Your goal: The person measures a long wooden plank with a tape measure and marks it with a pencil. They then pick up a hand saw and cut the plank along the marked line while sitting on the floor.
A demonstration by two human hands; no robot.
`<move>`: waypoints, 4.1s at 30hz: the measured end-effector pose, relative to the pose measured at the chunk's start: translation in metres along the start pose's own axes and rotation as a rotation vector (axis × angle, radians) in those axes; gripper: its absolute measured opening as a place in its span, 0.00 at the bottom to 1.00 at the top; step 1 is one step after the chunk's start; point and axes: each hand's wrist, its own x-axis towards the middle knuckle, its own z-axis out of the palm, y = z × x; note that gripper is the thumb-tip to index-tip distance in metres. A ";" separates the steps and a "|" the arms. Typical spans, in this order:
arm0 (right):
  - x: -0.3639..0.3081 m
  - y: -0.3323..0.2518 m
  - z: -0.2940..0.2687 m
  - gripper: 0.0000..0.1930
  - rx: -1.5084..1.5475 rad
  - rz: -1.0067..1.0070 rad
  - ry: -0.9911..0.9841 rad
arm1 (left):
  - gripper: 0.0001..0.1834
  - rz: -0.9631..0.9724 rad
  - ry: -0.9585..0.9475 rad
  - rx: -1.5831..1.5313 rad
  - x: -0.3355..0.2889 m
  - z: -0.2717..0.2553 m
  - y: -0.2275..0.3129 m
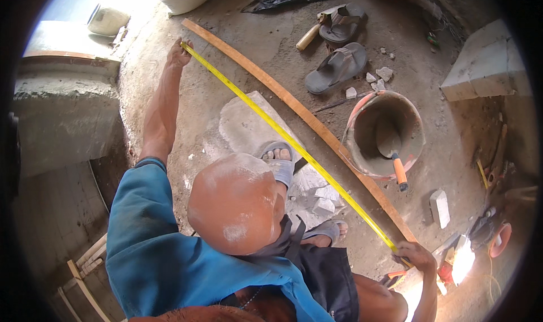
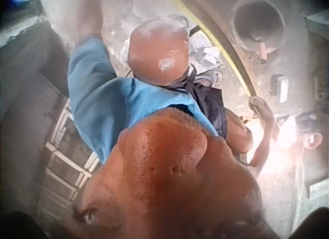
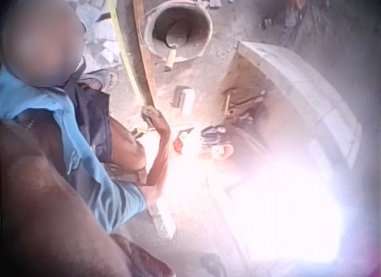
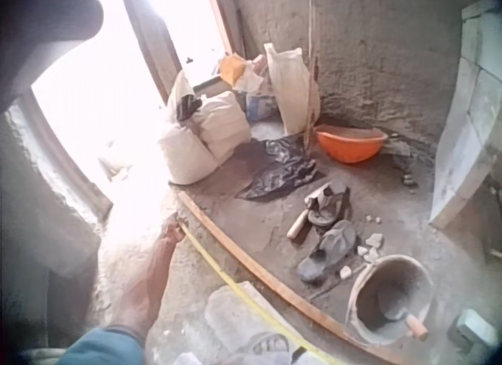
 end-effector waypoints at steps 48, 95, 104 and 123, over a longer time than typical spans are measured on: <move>0.094 -0.023 0.034 0.18 -0.106 -0.019 0.183 | 0.20 -0.321 -0.546 0.178 0.014 -0.041 -0.138; 0.091 0.248 -0.093 0.36 -0.457 -0.575 0.536 | 0.23 0.752 -2.347 1.006 -0.673 0.180 -0.547; 0.066 0.375 -0.363 0.20 0.209 -0.360 1.591 | 0.27 0.897 -2.291 1.266 -0.691 0.186 -0.546; 0.076 0.426 -0.634 0.24 0.401 0.554 2.139 | 0.32 0.977 -2.386 1.833 -0.692 0.186 -0.546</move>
